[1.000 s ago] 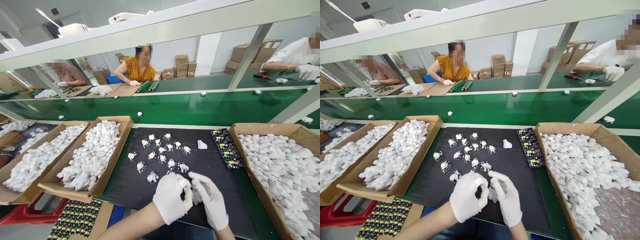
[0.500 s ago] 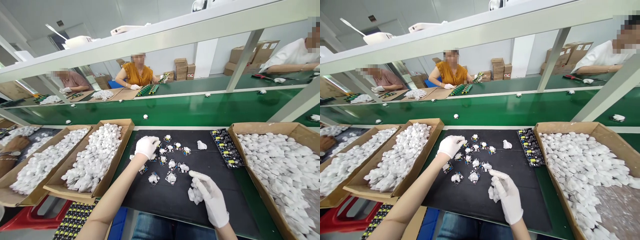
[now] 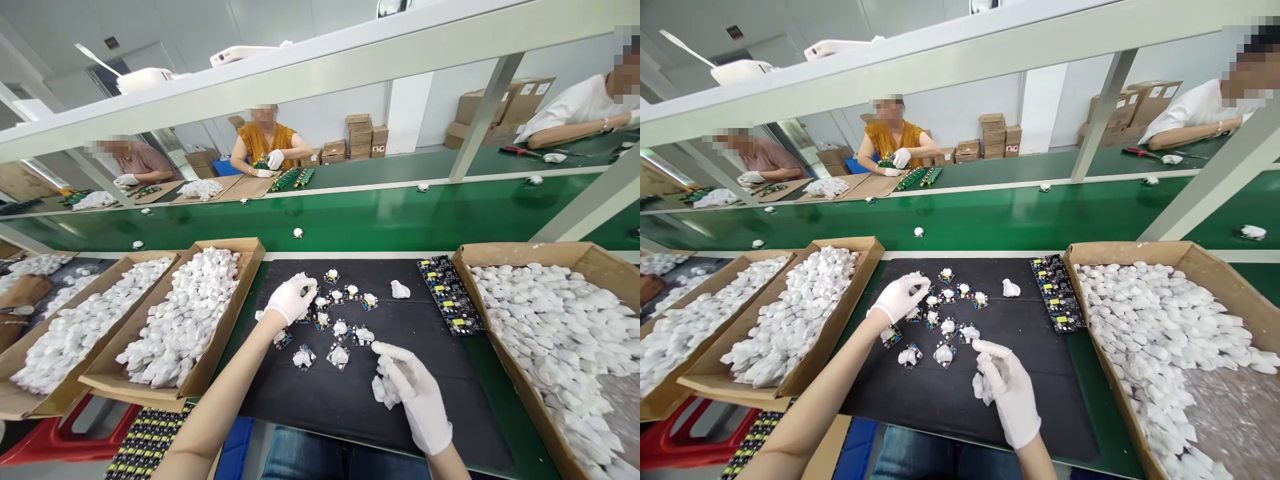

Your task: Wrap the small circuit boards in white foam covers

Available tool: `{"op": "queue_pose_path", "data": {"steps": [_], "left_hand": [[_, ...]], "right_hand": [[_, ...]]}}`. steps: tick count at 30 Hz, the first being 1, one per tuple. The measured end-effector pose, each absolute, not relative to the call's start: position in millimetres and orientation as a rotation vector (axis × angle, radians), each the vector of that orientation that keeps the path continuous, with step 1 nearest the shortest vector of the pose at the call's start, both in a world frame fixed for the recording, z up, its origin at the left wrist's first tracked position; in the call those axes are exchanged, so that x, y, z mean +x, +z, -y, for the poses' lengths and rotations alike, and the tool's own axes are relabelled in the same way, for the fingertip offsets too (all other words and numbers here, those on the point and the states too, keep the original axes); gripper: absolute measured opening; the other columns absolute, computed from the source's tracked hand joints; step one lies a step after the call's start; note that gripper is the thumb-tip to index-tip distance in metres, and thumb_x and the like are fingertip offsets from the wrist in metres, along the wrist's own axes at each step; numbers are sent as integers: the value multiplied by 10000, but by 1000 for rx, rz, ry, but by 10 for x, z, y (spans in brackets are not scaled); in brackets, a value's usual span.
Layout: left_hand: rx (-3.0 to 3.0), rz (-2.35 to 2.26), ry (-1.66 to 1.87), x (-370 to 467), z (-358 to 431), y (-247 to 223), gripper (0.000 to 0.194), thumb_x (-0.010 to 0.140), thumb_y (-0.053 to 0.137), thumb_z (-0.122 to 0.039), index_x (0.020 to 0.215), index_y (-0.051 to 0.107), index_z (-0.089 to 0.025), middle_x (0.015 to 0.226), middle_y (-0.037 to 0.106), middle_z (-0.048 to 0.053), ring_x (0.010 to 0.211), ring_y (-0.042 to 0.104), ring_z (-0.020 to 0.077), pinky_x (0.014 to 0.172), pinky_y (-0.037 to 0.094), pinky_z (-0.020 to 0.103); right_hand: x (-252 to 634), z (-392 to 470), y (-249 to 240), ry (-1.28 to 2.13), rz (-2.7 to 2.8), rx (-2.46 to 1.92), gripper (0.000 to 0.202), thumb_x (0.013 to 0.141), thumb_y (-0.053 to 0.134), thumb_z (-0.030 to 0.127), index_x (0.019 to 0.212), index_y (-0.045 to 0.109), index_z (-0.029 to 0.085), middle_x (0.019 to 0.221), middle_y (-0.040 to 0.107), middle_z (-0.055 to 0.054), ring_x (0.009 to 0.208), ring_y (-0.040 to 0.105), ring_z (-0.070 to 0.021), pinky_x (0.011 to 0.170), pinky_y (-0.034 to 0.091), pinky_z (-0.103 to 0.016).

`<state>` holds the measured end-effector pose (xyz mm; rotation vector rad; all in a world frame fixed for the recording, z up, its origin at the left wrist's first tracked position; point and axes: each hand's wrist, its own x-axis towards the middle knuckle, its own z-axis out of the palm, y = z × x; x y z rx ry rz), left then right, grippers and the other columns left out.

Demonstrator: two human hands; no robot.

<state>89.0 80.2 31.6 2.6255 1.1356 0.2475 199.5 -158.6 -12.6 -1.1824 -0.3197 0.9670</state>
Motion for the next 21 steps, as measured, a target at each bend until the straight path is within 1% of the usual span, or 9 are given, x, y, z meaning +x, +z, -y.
{"op": "queue_pose_path", "data": {"steps": [4,7,8,10,12,14,17,19,21], "left_hand": [[2505,-1184,685,782,-752,365,211,842,529,-196,984,685,-199,1097,661,52,964,646,165,897,521,294],[2514,-992,902,769,-507,442,212,853,509,-202,983,677,-207,1056,672,47,990,641,168,897,531,309],[2557,-851,909,780,-380,473,210,855,510,-209,987,672,-212,1060,672,44,1008,634,167,909,526,309],[2652,-546,754,822,-93,524,244,868,504,-209,1069,640,-227,1145,643,40,1069,605,158,951,496,301],[2696,-365,505,884,179,540,278,861,519,-210,1116,613,-263,1169,634,21,1028,622,154,912,512,292],[2712,-254,342,951,373,512,278,859,531,-241,1125,606,-279,1144,647,17,1006,630,173,861,525,301],[2692,-264,292,1019,482,428,149,857,540,-267,954,654,-262,979,688,16,909,653,180,788,526,300],[2636,-320,356,1027,475,384,76,840,565,-262,837,638,-242,899,686,5,881,654,167,795,512,291],[2566,-384,433,1013,456,359,45,819,593,-252,782,606,-231,896,682,2,928,645,159,825,495,279]], "right_hand": [[1984,1584,-137,950,325,-1177,378,725,711,440,973,632,166,531,510,52,369,445,-69,375,361,-221],[1981,1581,-134,922,339,-1190,394,712,731,405,1017,622,181,615,551,37,380,462,-63,372,367,-215],[1982,1580,-125,914,347,-1203,408,704,738,398,1031,619,185,647,562,30,387,477,-66,364,361,-210],[1985,1579,-98,910,357,-1234,440,688,747,401,1050,614,189,686,574,19,401,506,-80,343,343,-201],[1989,1581,-72,926,368,-1258,473,671,753,417,1057,616,179,655,576,18,405,516,-94,332,338,-200],[1994,1590,-58,940,381,-1249,517,650,762,431,1069,615,166,582,573,22,404,510,-107,336,343,-207],[2004,1613,-49,952,391,-1221,529,660,748,446,1084,622,156,539,584,15,411,497,-118,355,351,-227],[2011,1629,-41,956,392,-1175,501,693,713,465,1083,632,162,596,614,-2,415,489,-114,380,373,-248],[2013,1639,-32,964,399,-1133,480,707,698,474,1076,637,173,670,640,-19,425,494,-111,404,391,-263]]}}
